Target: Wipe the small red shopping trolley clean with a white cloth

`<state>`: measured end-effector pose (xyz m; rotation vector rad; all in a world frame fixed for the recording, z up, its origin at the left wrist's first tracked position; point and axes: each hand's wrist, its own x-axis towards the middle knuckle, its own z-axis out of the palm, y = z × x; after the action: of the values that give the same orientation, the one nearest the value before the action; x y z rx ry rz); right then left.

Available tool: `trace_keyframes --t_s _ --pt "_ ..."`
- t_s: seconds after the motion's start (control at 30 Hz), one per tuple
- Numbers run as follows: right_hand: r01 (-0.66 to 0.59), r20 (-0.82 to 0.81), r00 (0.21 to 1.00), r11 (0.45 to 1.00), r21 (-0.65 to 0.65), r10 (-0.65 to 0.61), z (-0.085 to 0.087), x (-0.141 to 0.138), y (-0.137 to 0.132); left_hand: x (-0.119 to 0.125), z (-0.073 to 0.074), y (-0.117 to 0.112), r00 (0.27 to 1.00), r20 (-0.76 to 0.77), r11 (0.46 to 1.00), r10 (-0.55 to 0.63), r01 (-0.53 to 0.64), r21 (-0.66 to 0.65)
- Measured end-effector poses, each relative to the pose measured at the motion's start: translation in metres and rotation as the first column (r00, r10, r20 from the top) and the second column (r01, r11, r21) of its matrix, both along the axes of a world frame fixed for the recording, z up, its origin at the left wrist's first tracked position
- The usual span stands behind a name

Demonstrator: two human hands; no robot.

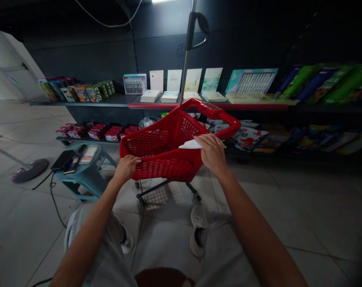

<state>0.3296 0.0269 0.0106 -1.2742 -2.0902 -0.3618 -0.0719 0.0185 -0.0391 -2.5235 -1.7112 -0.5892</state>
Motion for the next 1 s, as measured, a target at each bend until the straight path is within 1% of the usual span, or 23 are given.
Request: trace_keyframes --t_s 0.1,0.23,0.27,0.3,0.33,0.4,0.47,0.5,0.53,0.57,0.6,0.63,0.67,0.7,0.73,0.77,0.8,0.83,0.9,0.93,1.0 --pt "0.025 -0.048 0.999 1.000 0.007 -0.025 0.001 -0.004 0.001 -0.004 -0.005 0.006 0.998 0.034 0.998 0.048 -0.049 0.044" --pt "0.055 -0.112 0.992 0.998 0.026 -0.052 -0.003 -0.025 0.002 -0.001 -0.008 0.002 0.973 0.105 0.971 0.207 -0.218 0.103" --pt "0.051 -0.123 0.991 0.998 0.028 -0.047 -0.004 -0.031 0.001 0.002 -0.008 0.000 0.965 0.137 0.964 0.223 -0.239 0.118" --pt "0.042 -0.131 0.991 0.999 0.029 -0.037 -0.005 -0.035 0.000 0.006 -0.007 -0.003 0.961 0.175 0.962 0.213 -0.237 0.133" --pt "0.031 -0.137 0.990 0.999 0.027 -0.027 -0.005 -0.040 -0.002 0.010 -0.005 -0.006 0.960 0.218 0.967 0.177 -0.211 0.143" --pt "0.009 -0.143 0.990 1.000 0.019 -0.006 -0.006 -0.046 -0.005 0.019 -0.001 -0.011 0.948 0.314 0.985 0.047 -0.096 0.143" --pt "-0.002 -0.143 0.990 1.000 0.013 0.004 -0.005 -0.052 -0.009 0.029 0.004 -0.017 0.898 0.433 0.994 -0.076 0.034 0.103" --pt "-0.002 -0.139 0.990 1.000 0.011 0.004 -0.004 -0.054 -0.010 0.034 0.008 -0.019 0.854 0.510 0.994 -0.106 0.084 0.066" --pt "0.000 -0.135 0.991 1.000 0.010 0.002 -0.004 -0.056 -0.011 0.039 0.012 -0.022 0.792 0.601 0.992 -0.111 0.123 0.021" --pt "0.004 -0.132 0.991 1.000 0.012 -0.003 -0.004 -0.059 -0.011 0.043 0.017 -0.025 0.705 0.703 0.986 -0.098 0.164 -0.027" --pt "0.011 -0.131 0.991 1.000 0.015 -0.009 -0.005 -0.061 -0.011 0.047 0.022 -0.028 0.585 0.808 0.973 -0.076 0.221 -0.068" --pt "0.016 -0.132 0.991 1.000 0.019 -0.013 -0.005 -0.063 -0.010 0.051 0.028 -0.032 0.432 0.900 0.952 -0.048 0.294 -0.090" --pt "0.021 -0.134 0.991 0.999 0.027 -0.017 -0.006 -0.066 -0.008 0.055 0.034 -0.036 0.257 0.966 0.918 -0.021 0.388 -0.083" --pt "0.027 -0.139 0.990 0.999 0.038 -0.021 -0.007 -0.068 -0.007 0.059 0.039 -0.041 0.076 0.997 0.875 0.010 0.483 -0.046" --pt "0.033 -0.145 0.989 0.998 0.049 -0.025 -0.008 -0.070 -0.005 0.062 0.044 -0.045 -0.078 0.996 0.828 0.053 0.561 0.000" --pt "0.039 -0.152 0.988 0.997 0.062 -0.029 -0.009 -0.072 -0.003 0.065 0.049 -0.049 -0.201 0.974 0.786 0.102 0.616 0.045" --pt "0.046 -0.158 0.987 0.996 0.072 -0.034 -0.010 -0.074 -0.002 0.068 0.052 -0.051 -0.291 0.945 0.756 0.148 0.650 0.082" --pt "0.052 -0.164 0.986 0.996 0.079 -0.038 -0.011 -0.076 -0.001 0.069 0.055 -0.053 -0.353 0.916 0.736 0.189 0.669 0.106" --pt "0.055 -0.166 0.985 0.995 0.086 -0.041 -0.011 -0.078 0.001 0.072 0.057 -0.054 -0.425 0.873 0.725 0.238 0.676 0.132" --pt "0.055 -0.166 0.985 0.995 0.088 -0.040 -0.011 -0.079 0.001 0.073 0.057 -0.054 -0.442 0.861 0.726 0.251 0.674 0.135" --pt "0.050 -0.164 0.986 0.995 0.087 -0.036 -0.011 -0.081 0.001 0.073 0.056 -0.053 -0.450 0.854 0.732 0.262 0.669 0.128"
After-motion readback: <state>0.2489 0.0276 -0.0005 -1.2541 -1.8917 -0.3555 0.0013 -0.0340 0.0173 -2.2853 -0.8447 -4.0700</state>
